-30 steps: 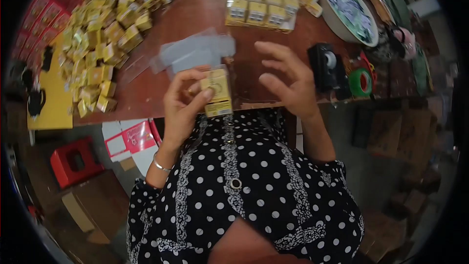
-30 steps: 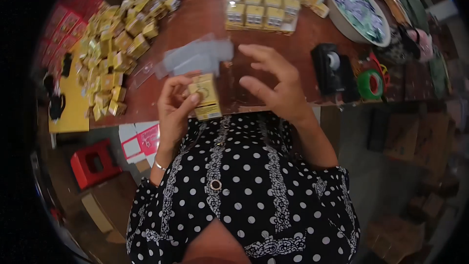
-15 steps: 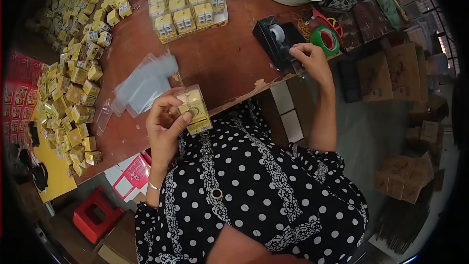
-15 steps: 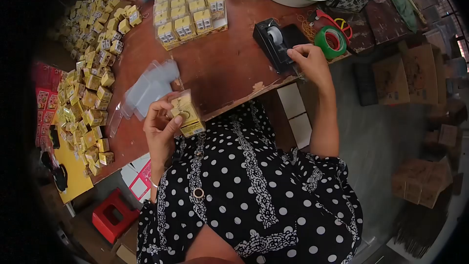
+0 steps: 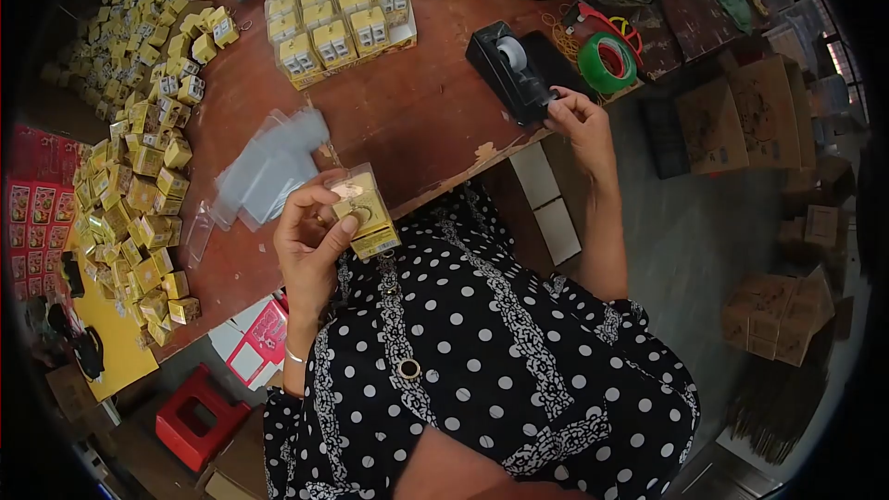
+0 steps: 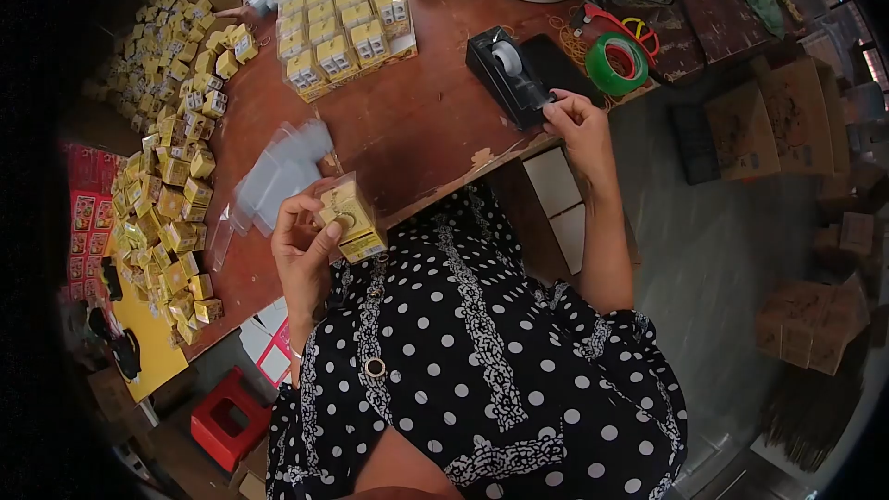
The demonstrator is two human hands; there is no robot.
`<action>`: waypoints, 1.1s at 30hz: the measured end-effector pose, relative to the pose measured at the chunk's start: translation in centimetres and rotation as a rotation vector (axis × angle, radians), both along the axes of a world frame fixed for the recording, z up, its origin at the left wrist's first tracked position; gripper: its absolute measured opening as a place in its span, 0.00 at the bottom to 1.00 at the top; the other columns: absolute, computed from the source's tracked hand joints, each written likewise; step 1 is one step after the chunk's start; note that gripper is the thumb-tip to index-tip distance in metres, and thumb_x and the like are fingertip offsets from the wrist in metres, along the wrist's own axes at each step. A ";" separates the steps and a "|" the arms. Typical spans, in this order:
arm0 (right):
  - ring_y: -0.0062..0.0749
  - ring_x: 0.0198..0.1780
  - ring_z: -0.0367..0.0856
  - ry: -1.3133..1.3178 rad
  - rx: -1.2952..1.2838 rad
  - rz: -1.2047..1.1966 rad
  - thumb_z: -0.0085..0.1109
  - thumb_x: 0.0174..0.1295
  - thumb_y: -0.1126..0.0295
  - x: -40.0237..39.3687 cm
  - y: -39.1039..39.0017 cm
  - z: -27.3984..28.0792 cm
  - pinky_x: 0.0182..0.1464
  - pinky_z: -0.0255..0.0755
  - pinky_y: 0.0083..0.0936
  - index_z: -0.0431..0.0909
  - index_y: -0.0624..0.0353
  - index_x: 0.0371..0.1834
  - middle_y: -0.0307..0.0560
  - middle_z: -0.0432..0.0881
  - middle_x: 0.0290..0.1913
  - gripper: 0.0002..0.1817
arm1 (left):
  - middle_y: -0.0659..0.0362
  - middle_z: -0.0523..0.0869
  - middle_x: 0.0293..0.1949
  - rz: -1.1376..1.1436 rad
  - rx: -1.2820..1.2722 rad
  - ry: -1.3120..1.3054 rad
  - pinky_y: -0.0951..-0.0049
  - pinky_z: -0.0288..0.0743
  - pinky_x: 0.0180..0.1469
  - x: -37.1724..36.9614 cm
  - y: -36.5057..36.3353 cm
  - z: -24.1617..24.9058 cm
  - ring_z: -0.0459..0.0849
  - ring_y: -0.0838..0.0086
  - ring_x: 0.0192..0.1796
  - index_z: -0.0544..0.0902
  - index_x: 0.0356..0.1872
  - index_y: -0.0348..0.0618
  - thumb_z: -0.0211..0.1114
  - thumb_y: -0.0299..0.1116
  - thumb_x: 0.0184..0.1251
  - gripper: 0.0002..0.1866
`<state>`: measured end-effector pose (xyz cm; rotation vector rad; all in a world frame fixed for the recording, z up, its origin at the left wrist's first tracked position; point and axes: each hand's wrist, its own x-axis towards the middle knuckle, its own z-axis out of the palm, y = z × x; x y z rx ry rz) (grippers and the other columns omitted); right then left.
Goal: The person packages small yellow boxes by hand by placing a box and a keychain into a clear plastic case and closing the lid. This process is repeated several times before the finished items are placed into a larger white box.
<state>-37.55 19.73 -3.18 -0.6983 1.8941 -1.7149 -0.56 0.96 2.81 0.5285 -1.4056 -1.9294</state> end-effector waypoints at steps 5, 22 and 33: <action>0.26 0.49 0.84 0.124 -0.083 -0.037 0.65 0.71 0.71 0.6 -0.1 -1.5 0.55 0.82 0.25 0.84 0.66 0.38 0.54 0.75 0.66 0.08 | 0.48 0.77 0.67 -0.009 -0.012 0.015 0.69 0.77 0.64 -0.3 0.1 0.1 0.83 0.66 0.63 0.78 0.52 0.39 0.69 0.16 0.67 0.16; 0.21 0.32 0.82 -0.121 -0.297 0.410 0.56 0.75 0.78 18.2 -6.8 10.1 0.39 0.80 0.20 0.81 0.66 0.50 0.44 0.84 0.35 0.07 | 0.48 0.71 0.68 0.159 -0.602 -0.077 0.65 0.79 0.61 -2.9 0.7 1.7 0.80 0.66 0.61 0.83 0.48 0.39 0.70 0.14 0.64 0.14; 0.19 0.33 0.82 -0.061 -0.270 0.405 0.61 0.72 0.78 19.2 -8.6 9.2 0.40 0.77 0.14 0.82 0.66 0.54 0.43 0.85 0.34 0.10 | 0.47 0.72 0.65 0.239 -0.811 -0.103 0.66 0.80 0.58 -3.1 0.7 1.5 0.82 0.60 0.59 0.85 0.46 0.39 0.71 0.13 0.61 0.14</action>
